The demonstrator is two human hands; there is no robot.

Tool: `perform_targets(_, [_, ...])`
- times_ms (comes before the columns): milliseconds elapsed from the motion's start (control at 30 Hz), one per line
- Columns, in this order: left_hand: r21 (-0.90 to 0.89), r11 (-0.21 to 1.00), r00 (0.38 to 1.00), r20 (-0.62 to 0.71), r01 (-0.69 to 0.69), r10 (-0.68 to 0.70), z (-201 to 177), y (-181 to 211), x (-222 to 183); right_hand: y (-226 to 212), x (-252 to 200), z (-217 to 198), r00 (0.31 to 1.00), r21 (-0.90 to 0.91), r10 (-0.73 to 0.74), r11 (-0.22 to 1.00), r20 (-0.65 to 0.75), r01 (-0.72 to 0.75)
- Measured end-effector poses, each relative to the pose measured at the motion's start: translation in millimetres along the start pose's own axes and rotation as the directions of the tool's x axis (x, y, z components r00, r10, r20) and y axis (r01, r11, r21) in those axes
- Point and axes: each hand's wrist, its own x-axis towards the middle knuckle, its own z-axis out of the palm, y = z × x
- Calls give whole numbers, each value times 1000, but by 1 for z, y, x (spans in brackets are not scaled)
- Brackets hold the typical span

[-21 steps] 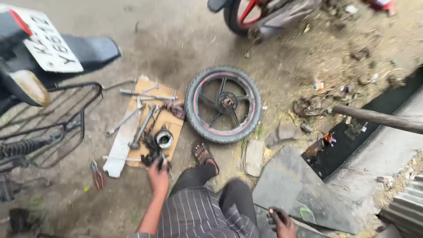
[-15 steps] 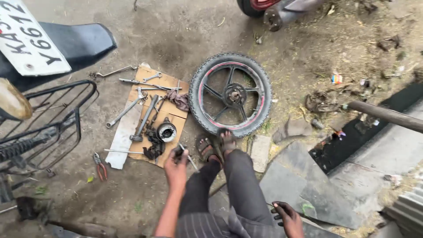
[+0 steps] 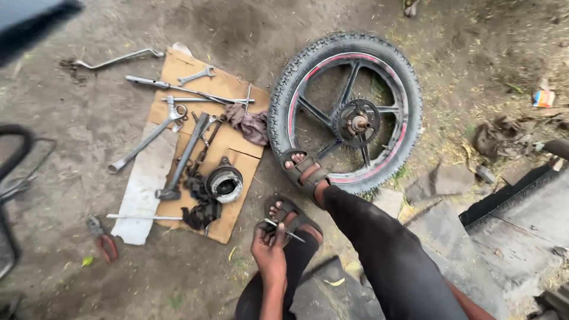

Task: The person sits on the ground working on a motorcycle wheel with its sprocket. They hammer a punch against the hub to seat or free components, then use a socket wrench with a long breaker bar to turn the hub nuts, steadying the wheel with the other hand.

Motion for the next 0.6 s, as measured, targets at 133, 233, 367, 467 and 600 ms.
perform_targets(133, [-31,997,996,41,77,-76,28,-10,60,36,-84,17,975,-169,-87,984,-204,52])
perform_targets(233, [-49,983,979,117,175,-168,48,-1,98,66,-154,-44,852,498,523,748,-36,-438])
perform_targets(367, [147,988,975,206,52,-82,65,10,150,92,-193,-65,654,714,754,424,64,-558])
perform_targets(467, [202,970,961,266,-136,80,78,16,203,96,-170,-3,650,616,719,634,-246,-468])
perform_targets(600, [181,951,934,304,-250,187,85,-1,263,97,-140,21,594,503,727,677,-345,-537])
